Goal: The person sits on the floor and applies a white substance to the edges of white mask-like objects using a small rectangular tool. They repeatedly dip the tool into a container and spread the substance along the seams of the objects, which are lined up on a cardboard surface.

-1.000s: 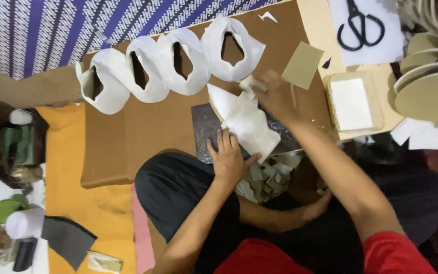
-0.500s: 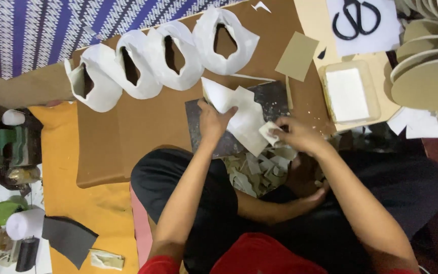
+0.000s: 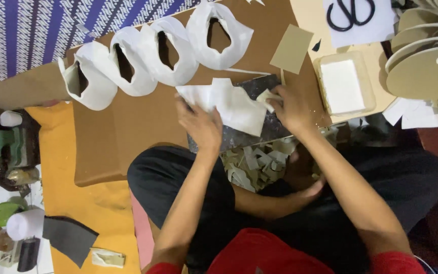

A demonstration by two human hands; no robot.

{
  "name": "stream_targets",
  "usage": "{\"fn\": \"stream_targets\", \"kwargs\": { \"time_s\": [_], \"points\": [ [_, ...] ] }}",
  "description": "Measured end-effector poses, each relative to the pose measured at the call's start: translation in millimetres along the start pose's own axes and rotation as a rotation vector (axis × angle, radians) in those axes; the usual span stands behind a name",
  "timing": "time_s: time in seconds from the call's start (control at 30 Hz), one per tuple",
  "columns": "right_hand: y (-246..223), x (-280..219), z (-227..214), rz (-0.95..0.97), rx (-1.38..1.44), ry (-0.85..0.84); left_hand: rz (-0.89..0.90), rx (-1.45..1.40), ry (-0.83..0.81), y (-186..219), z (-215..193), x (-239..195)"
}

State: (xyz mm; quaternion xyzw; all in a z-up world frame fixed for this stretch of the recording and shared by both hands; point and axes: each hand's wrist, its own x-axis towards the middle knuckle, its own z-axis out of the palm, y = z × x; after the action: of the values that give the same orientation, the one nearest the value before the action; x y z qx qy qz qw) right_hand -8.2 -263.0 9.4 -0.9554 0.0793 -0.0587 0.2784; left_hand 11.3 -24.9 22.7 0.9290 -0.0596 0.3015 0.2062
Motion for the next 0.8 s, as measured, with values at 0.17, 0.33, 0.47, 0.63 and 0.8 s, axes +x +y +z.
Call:
{"fn": "stream_targets", "kwargs": {
  "time_s": [0.17, 0.33, 0.47, 0.63, 0.8],
  "points": [
    [-1, -12, 14, -0.256, -0.234, 0.321, 0.445, -0.121, -0.331, 18, 3, -4],
    [-11, -46, 21, -0.592, -0.186, 0.386, 0.316, -0.066, -0.582, 11, 12, -10],
    [-36, -83, 5, -0.561, 0.144, 0.196, 0.308, -0.120, -0.595, 7, 14, -6],
    [16, -63, 38, -0.440, 0.255, 0.039, 0.285, -0.150, -0.611, 7, 17, -15],
    [29, 0, 26, -0.388, -0.014, 0.183, 0.302, -0.158, -0.617, 8, 18, -18]
  ]
}}
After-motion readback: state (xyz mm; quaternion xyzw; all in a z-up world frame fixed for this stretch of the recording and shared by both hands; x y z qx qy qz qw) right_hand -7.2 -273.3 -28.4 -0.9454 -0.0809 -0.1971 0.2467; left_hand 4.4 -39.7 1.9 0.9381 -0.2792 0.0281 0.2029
